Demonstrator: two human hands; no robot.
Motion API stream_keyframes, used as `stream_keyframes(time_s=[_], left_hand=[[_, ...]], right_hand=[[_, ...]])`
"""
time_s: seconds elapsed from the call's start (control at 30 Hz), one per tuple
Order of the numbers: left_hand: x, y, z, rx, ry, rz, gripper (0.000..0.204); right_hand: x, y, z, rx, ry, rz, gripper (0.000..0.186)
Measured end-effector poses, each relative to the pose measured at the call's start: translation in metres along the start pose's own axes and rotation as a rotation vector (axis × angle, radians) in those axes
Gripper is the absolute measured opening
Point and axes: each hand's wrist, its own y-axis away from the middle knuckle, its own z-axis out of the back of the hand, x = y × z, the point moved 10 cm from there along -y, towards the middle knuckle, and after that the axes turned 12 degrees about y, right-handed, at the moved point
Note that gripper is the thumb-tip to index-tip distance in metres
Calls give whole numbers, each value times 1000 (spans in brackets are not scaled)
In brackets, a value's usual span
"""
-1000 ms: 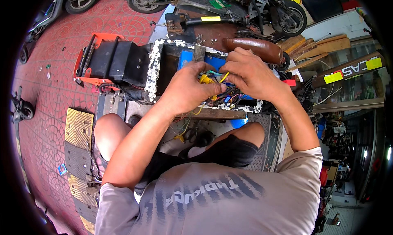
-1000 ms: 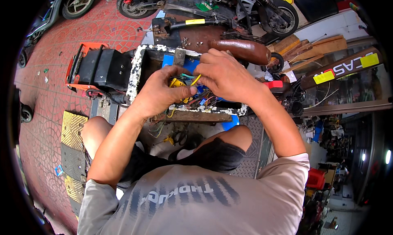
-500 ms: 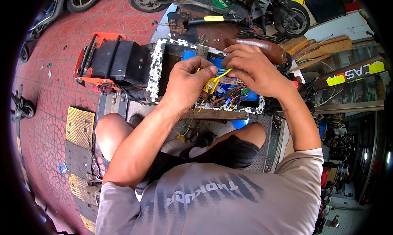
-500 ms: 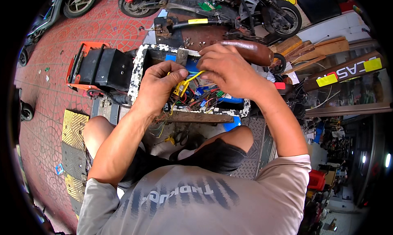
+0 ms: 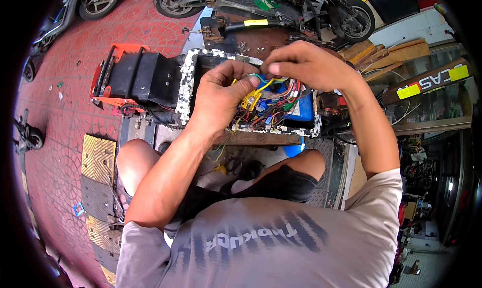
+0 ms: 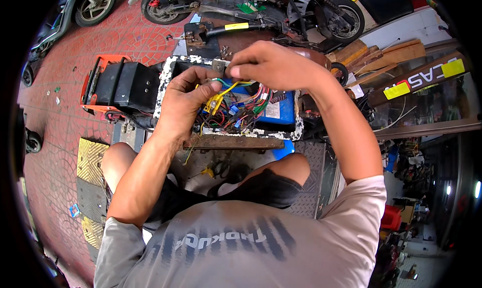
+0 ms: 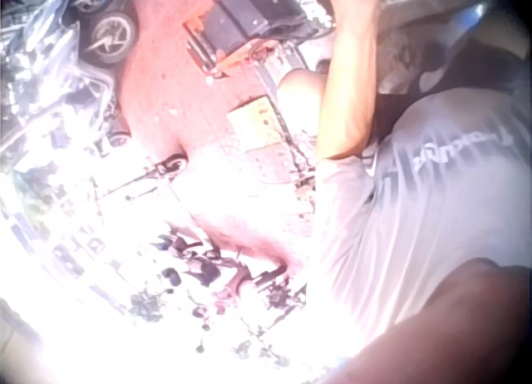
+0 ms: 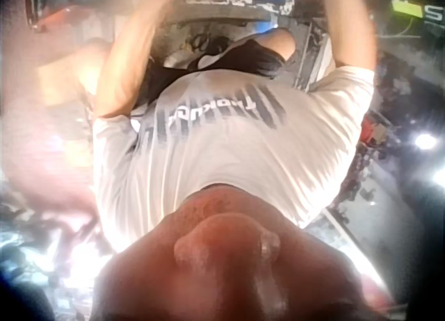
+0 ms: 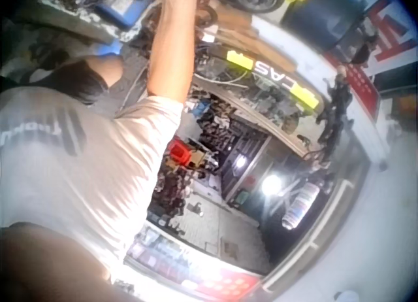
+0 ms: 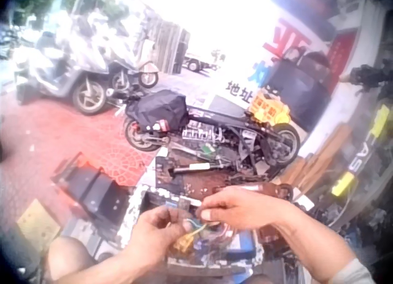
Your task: The person works on the wiring and electrical components of a scooter's battery box, manipulating a yellow connector and individual wires with their hands and a long metal tool.
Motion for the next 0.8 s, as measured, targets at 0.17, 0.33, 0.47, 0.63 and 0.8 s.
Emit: stream_keyframes(time_s=[0.17,0.33,0.47,0.63,0.8], left_hand=[[5,-1,11,10,136,-9,18],[5,3,14,3,163,-3,17],[0,5,17,-43,201,-71,14],[-2,7,23,-144,159,-13,19],[13,-2,28,-92,211,69,26]], right_hand=[[-4,-18,-17,156,-26,-18,28],[-10,-24,-22,149,-196,-66,24],[-23,-29,-22,-2,-360,-112,25],[-29,-26,-24,-139,-371,-171,27],[-22,-22,-26,-134,-254,-160,29]])
